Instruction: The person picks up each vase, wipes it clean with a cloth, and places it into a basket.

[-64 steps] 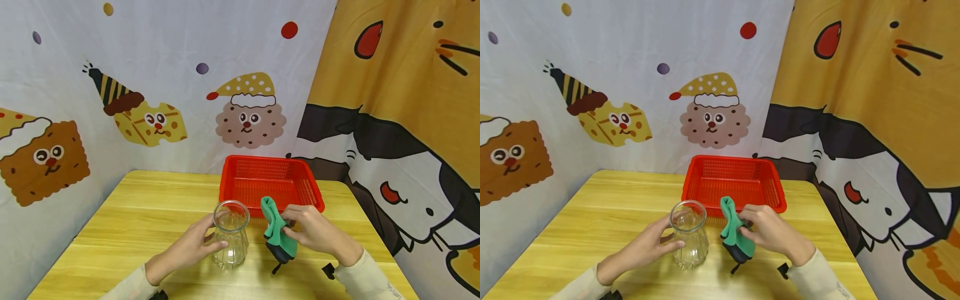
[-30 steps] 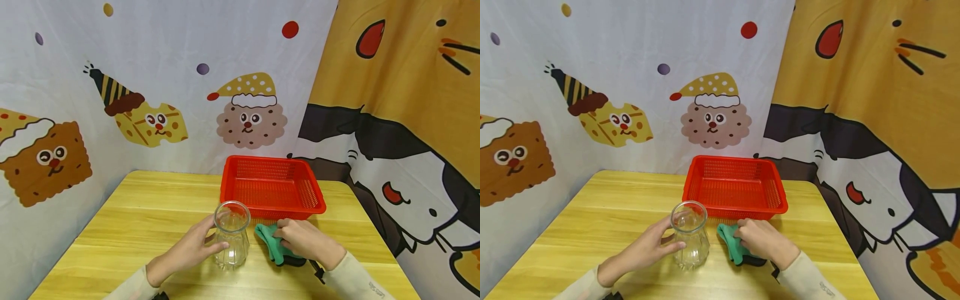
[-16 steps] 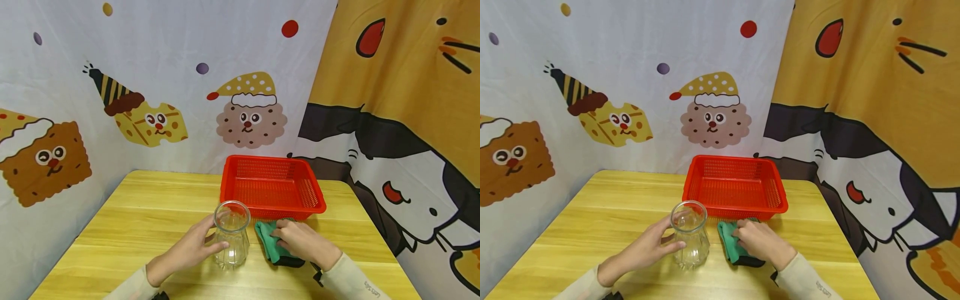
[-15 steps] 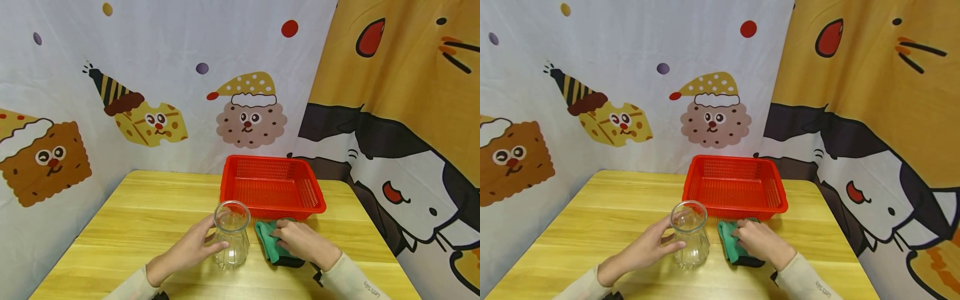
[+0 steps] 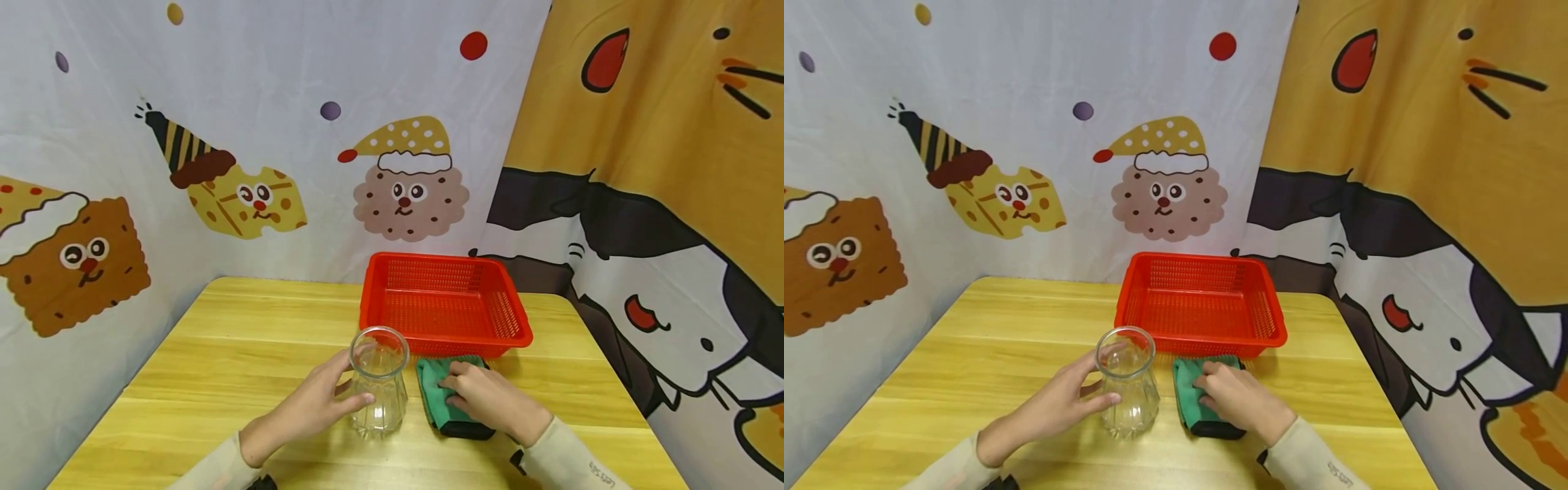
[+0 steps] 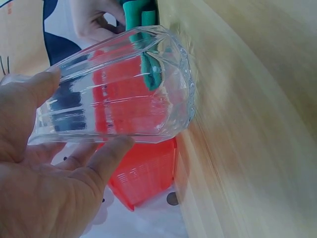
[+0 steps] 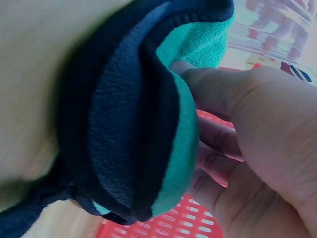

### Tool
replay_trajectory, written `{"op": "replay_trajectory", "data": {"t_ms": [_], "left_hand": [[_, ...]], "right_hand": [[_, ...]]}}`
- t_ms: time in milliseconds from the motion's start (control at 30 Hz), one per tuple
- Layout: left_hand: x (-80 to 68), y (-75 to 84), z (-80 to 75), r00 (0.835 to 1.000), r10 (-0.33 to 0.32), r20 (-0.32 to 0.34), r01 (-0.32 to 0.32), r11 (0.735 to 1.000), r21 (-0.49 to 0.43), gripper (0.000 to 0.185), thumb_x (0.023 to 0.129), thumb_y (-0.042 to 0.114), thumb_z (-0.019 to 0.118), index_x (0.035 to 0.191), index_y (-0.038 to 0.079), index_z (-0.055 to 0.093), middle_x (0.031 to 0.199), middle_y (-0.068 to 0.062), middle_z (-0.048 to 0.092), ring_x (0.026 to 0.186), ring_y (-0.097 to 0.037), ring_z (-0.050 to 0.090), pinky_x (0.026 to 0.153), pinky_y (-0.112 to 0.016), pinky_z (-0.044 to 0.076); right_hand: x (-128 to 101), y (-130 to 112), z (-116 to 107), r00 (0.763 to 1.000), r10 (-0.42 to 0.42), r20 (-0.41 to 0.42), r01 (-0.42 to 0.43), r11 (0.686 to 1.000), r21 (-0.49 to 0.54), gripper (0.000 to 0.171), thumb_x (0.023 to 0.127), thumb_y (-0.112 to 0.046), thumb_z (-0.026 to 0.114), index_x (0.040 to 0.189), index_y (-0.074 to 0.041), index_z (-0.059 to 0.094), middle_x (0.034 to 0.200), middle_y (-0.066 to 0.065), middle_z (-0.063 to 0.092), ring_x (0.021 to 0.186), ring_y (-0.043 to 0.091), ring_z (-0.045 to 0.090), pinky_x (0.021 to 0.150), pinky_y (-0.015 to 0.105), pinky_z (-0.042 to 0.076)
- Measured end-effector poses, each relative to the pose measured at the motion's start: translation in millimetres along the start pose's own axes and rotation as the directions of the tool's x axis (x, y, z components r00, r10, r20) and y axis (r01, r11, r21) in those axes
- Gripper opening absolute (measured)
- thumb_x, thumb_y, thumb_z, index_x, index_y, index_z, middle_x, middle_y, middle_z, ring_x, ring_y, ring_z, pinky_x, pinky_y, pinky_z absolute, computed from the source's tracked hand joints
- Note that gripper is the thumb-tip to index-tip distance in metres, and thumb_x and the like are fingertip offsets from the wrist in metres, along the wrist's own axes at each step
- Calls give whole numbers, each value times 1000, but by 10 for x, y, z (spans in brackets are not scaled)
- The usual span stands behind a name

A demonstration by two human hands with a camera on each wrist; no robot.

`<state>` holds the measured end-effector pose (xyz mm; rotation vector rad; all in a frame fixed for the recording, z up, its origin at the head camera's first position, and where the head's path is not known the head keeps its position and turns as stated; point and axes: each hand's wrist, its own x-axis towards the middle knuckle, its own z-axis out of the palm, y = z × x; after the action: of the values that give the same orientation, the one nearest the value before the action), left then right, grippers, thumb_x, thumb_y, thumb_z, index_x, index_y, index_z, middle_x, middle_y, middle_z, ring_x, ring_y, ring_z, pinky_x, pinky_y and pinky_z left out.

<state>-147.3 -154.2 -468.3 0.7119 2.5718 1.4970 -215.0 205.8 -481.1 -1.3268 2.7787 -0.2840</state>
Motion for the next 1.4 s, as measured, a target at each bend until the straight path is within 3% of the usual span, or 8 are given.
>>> {"op": "replay_trajectory", "data": {"t_ms": [300, 533, 733, 867, 1033, 1167, 1400], "left_hand": [[-3, 22, 9, 1000, 10, -8, -10, 1000, 4, 80, 111, 32, 84, 179, 22, 43, 173, -17, 59, 158, -49, 60, 118, -65, 64], [8, 43, 32, 1000, 12, -27, -11, 1000, 20, 78, 111, 32, 84, 178, 23, 44, 172, -17, 60, 156, -48, 61, 117, -65, 65], [-5, 42, 47, 999, 17, -36, -16, 999, 28, 78, 111, 33, 84, 177, 21, 44, 172, -16, 60, 156, -47, 62, 116, -63, 66], [-16, 34, 57, 999, 20, -43, -19, 999, 27, 78, 111, 34, 84, 177, 22, 45, 172, -15, 60, 155, -46, 63, 118, -62, 65], [-19, 26, 61, 998, 24, -50, -23, 999, 36, 78, 111, 35, 84, 177, 23, 45, 171, -15, 61, 154, -45, 64, 117, -61, 66], [-21, 30, 60, 998, 23, -52, -21, 999, 37, 78, 110, 35, 84, 177, 23, 45, 171, -14, 61, 154, -45, 64, 117, -62, 67], [-19, 35, 64, 999, 12, -51, -10, 999, 33, 77, 111, 36, 84, 177, 22, 46, 171, -13, 61, 154, -44, 64, 118, -62, 66]], "right_hand": [[-49, 7, 23, 1000, 12, -20, -11, 999, 43, 34, 106, -16, 89, 138, -5, 85, 112, 2, 74, 92, 6, 73, 73, 18, 64], [-84, 25, -13, 998, 37, -45, -33, 996, 82, 34, 111, -26, 84, 139, -7, 84, 116, 0, 75, 92, 1, 68, 75, 20, 65], [-106, 55, -45, 987, 10, -162, 5, 996, 91, 30, 113, -27, 81, 137, -10, 85, 119, 3, 80, 86, -3, 70, 68, 15, 62], [-108, 87, -97, 944, -25, -328, 47, 997, 59, 25, 108, -21, 87, 131, -11, 86, 115, 3, 83, 80, -5, 69, 62, 10, 57], [-95, 152, -212, 855, -63, -515, 70, 998, -6, 25, 100, -13, 93, 125, -11, 87, 111, 2, 84, 79, 0, 72, 66, 11, 60], [-75, 239, -280, 798, -52, -600, 59, 998, -9, 22, 103, -15, 91, 123, -9, 87, 114, 3, 84, 78, 7, 74, 67, 14, 62], [-85, 381, -331, 766, 6, -643, -14, 1000, -7, 29, 97, -9, 94, 125, -8, 87, 120, 6, 82, 89, 19, 80, 72, 30, 71]]}}
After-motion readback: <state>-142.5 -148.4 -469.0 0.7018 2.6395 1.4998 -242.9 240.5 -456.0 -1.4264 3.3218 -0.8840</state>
